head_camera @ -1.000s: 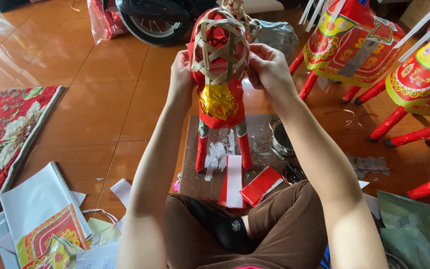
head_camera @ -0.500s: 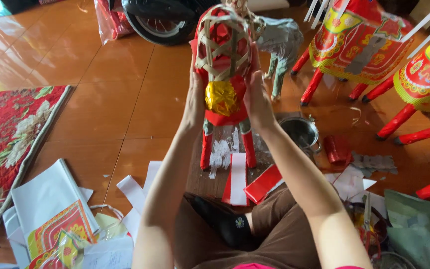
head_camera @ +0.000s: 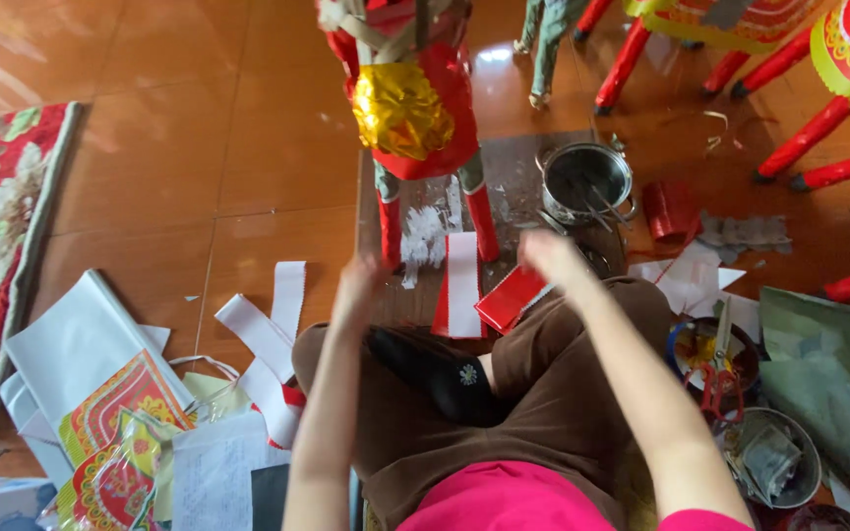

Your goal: Assembling a traditional paper decoration by cutting, gluing, and attaching red paper strips to a frame.

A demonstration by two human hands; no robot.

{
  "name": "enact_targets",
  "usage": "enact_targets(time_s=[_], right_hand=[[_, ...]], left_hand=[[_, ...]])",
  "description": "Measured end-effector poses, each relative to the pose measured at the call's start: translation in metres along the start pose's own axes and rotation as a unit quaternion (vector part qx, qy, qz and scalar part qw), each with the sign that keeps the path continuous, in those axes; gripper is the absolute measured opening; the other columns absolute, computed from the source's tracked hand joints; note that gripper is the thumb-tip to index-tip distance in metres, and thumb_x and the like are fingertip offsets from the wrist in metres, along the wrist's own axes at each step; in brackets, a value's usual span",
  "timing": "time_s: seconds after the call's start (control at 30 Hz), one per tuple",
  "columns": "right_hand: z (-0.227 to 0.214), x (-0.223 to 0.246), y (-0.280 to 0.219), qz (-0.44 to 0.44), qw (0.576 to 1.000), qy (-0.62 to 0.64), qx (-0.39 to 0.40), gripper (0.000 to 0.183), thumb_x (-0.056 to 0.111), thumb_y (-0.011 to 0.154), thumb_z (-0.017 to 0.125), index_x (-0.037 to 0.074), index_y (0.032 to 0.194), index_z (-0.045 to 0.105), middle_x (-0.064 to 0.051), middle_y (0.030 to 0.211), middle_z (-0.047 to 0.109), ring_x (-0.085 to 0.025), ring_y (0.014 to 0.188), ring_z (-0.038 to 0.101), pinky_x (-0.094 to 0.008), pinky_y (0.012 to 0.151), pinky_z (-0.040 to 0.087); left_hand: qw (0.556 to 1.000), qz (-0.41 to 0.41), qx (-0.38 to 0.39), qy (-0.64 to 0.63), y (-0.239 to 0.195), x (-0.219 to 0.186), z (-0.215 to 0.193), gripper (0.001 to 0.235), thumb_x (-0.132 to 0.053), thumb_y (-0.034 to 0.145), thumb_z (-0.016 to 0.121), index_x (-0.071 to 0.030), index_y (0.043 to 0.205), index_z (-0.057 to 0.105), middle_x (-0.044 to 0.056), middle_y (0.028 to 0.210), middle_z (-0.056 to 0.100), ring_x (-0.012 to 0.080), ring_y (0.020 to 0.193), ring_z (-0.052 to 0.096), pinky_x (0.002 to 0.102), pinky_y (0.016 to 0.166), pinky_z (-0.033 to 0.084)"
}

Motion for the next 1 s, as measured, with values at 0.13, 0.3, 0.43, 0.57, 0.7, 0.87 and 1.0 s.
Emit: enact_targets(time_s=[0.13, 0.3, 0.43, 0.57, 0.7, 0.87, 1.0], right_hand=[[0.043, -0.077, -0.060, 0.090, 0.988, -0.111, 0.061, 0.029, 0.020, 0.107, 0.067, 0.003, 0.128, 0.079, -0.022, 0.115, 0.083, -0.037, 0.114, 0.077, -0.051, 0.110, 0.054], [0.088, -0.107, -0.058, 0.125, 0.961, -0.215, 0.119, 0.034, 0.034, 0.104, 0.071, 0.022, 0.136, 0.077, -0.007, 0.129, 0.082, -0.031, 0.126, 0.073, -0.048, 0.111, 0.056], [0.091, -0.128, -0.054, 0.164, 0.936, -0.270, 0.157, 0.034, 0.039, 0.106, 0.067, 0.027, 0.137, 0.075, -0.006, 0.123, 0.083, -0.030, 0.121, 0.076, -0.047, 0.105, 0.059], [0.099, -0.139, -0.044, 0.138, 0.939, -0.258, 0.179, 0.038, 0.034, 0.107, 0.065, 0.019, 0.141, 0.074, -0.012, 0.138, 0.077, -0.036, 0.132, 0.070, -0.050, 0.114, 0.054], [0.122, -0.168, -0.043, 0.147, 0.909, -0.314, 0.232, 0.032, 0.030, 0.104, 0.063, 0.024, 0.133, 0.076, -0.007, 0.133, 0.079, -0.036, 0.126, 0.072, -0.051, 0.110, 0.058], [0.128, -0.158, -0.038, 0.098, 0.917, -0.283, 0.262, 0.037, 0.027, 0.104, 0.062, 0.020, 0.139, 0.072, -0.009, 0.140, 0.076, -0.040, 0.130, 0.069, -0.055, 0.113, 0.055], [0.060, -0.115, 0.011, 0.065, 0.935, -0.296, 0.185, 0.035, 0.022, 0.103, 0.065, 0.010, 0.135, 0.076, -0.019, 0.131, 0.078, -0.044, 0.125, 0.071, -0.055, 0.111, 0.055]], left_hand=[[0.912, -0.014, 0.062, 0.406, -0.015, 0.152, 0.013, 0.024, -0.018, 0.101, 0.075, -0.009, 0.123, 0.077, 0.016, 0.101, 0.080, 0.0310, 0.093, 0.080, 0.047, 0.076, 0.066], [0.983, -0.179, -0.011, 0.049, 0.008, 0.228, 0.066, 0.025, -0.012, 0.106, 0.068, -0.010, 0.130, 0.077, 0.017, 0.105, 0.084, 0.0206, 0.088, 0.081, 0.029, 0.075, 0.066], [0.922, -0.072, -0.074, 0.373, 0.018, 0.225, 0.054, 0.025, -0.032, 0.094, 0.079, -0.022, 0.117, 0.078, 0.007, 0.098, 0.081, 0.0280, 0.094, 0.080, 0.043, 0.079, 0.066], [0.872, -0.046, -0.128, 0.469, 0.023, 0.238, 0.040, 0.023, -0.032, 0.087, 0.077, -0.020, 0.106, 0.073, 0.008, 0.092, 0.074, 0.0367, 0.094, 0.078, 0.052, 0.087, 0.065], [0.874, -0.085, -0.102, 0.468, 0.018, 0.248, 0.039, 0.034, -0.035, 0.089, 0.079, -0.016, 0.116, 0.072, 0.014, 0.098, 0.077, 0.0410, 0.103, 0.078, 0.054, 0.094, 0.062], [0.903, -0.094, -0.078, 0.412, 0.014, 0.247, 0.042, 0.048, -0.038, 0.085, 0.088, -0.009, 0.121, 0.073, 0.020, 0.101, 0.081, 0.0437, 0.107, 0.077, 0.056, 0.095, 0.061], [0.901, -0.149, -0.076, 0.400, 0.009, 0.253, 0.046, 0.076, -0.061, 0.084, 0.090, -0.012, 0.133, 0.058, 0.022, 0.117, 0.080, 0.0446, 0.117, 0.075, 0.059, 0.104, 0.058]])
Point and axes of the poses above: each hand's wrist, its own y-axis towards the middle knuckle, its own z-axis out of the palm, x = y × z, the point moved 7 cm from there along y, towards the middle knuckle
